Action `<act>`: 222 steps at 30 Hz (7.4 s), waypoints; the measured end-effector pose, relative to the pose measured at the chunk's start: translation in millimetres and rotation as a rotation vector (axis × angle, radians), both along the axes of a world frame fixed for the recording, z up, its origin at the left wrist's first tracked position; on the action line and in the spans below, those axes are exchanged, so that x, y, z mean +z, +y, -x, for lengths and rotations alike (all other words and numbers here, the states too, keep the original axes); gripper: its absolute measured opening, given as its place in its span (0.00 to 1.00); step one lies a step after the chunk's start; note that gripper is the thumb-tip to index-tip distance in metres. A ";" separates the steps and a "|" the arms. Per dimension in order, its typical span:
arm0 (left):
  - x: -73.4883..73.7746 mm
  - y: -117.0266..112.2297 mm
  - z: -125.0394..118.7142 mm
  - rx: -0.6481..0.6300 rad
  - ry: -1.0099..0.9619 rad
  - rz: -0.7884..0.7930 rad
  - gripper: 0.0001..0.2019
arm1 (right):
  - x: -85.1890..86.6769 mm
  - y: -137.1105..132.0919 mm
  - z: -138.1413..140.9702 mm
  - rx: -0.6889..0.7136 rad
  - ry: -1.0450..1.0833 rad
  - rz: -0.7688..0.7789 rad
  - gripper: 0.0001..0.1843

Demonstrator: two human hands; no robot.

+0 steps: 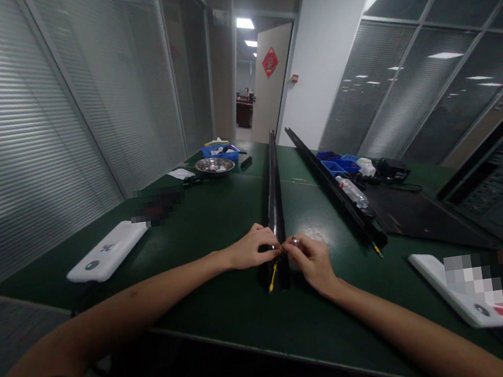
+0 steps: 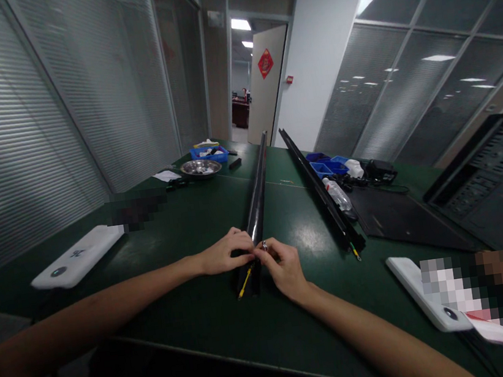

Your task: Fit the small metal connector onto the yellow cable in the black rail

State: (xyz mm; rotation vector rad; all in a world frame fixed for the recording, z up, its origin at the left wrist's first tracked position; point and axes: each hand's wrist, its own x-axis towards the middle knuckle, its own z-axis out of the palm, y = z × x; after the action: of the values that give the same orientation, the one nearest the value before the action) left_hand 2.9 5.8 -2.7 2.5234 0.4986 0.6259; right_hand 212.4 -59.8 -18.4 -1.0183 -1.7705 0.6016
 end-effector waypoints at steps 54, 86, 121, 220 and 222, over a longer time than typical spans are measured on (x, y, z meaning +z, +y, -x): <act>2.0 -2.6 -0.6 0.010 0.027 -0.036 0.10 | -4.4 4.9 -0.7 0.009 0.080 0.056 0.13; 2.8 -2.3 -0.4 -0.016 0.032 -0.017 0.15 | -5.5 4.9 2.1 0.110 0.215 0.156 0.14; 2.7 -4.1 -1.7 0.005 0.045 -0.058 0.17 | 0.0 0.3 1.9 -0.050 0.115 0.047 0.16; -15.1 174.2 61.9 0.693 -1.896 1.133 0.10 | 110.0 11.1 18.9 0.140 -1.176 0.183 0.07; -14.7 173.9 61.7 0.696 -1.895 1.133 0.10 | 109.9 10.8 18.9 0.138 -1.190 0.160 0.06</act>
State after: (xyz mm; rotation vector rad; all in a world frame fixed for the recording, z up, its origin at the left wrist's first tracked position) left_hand -58.8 179.7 -17.4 0.0914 0.5760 1.7963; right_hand 193.4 -48.9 91.5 -1.5368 -2.8608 0.1808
